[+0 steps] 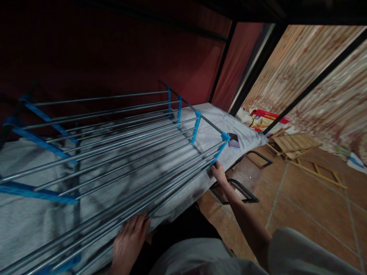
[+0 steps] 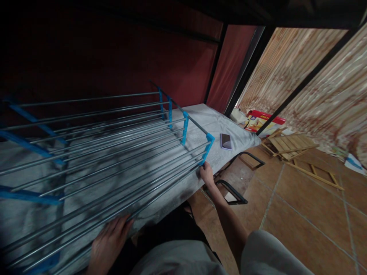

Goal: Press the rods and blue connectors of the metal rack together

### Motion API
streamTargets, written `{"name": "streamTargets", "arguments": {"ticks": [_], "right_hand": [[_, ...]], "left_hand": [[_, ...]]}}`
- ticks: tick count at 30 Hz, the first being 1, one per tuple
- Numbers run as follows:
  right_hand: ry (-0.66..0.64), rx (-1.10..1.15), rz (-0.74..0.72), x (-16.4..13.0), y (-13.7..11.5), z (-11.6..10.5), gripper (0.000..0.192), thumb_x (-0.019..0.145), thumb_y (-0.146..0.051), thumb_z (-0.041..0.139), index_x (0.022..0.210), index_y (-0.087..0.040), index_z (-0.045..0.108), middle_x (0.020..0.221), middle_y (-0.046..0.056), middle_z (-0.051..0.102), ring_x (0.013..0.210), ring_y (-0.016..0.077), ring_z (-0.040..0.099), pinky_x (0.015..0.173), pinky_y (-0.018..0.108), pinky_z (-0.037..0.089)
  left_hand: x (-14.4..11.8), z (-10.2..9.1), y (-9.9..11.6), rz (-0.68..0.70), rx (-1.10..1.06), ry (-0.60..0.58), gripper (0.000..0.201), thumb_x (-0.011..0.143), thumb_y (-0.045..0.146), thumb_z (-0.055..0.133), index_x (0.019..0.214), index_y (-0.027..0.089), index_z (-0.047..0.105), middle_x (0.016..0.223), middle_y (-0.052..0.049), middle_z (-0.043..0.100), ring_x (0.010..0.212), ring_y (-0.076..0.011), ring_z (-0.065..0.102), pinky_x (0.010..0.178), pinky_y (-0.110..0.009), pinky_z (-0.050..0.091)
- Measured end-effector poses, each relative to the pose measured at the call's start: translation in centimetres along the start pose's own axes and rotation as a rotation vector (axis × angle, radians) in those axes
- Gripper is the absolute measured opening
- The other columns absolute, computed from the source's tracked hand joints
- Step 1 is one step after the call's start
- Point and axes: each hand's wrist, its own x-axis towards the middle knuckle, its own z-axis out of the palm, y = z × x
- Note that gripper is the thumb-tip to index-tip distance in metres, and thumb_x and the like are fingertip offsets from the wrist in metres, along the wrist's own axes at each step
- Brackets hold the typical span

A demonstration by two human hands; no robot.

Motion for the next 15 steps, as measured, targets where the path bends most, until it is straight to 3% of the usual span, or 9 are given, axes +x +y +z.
{"name": "streamTargets", "arguments": {"ticks": [4, 10, 15], "right_hand": [[0.009, -0.006, 0.01, 0.4, -0.2, 0.2, 0.013, 0.069, -0.032, 0.042, 0.074, -0.023, 0.05, 0.076, 0.003, 0.058, 0.077, 0.0205, 0.053, 0.075, 0.034, 0.045], [-0.009, 0.024, 0.016, 1.0, -0.4, 0.3, 0.022, 0.076, -0.043, 0.044, 0.074, -0.023, 0.051, 0.071, 0.0, 0.057, 0.072, 0.019, 0.053, 0.07, 0.031, 0.045], [-0.025, 0.064, -0.023, 0.8, 0.0, 0.2, 0.023, 0.077, -0.045, 0.047, 0.078, -0.023, 0.052, 0.074, 0.001, 0.059, 0.073, 0.0192, 0.054, 0.072, 0.033, 0.046]], "left_hand": [[-0.2, -0.4, 0.1, -0.016, 0.042, -0.02, 0.034, 0.099, 0.035, 0.041, 0.103, 0.017, 0.069, 0.093, -0.008, 0.074, 0.08, -0.0217, 0.068, 0.074, -0.033, 0.051], [-0.1, -0.9, -1.3, 0.01, -0.002, -0.119, 0.03, 0.098, 0.031, 0.042, 0.105, 0.02, 0.07, 0.087, -0.003, 0.075, 0.065, -0.0176, 0.067, 0.058, -0.029, 0.048], [-3.0, -1.3, -3.4, -0.071, -0.063, -0.095, 0.031, 0.095, 0.032, 0.042, 0.098, 0.024, 0.071, 0.09, -0.003, 0.076, 0.071, -0.0181, 0.07, 0.061, -0.028, 0.051]]}}
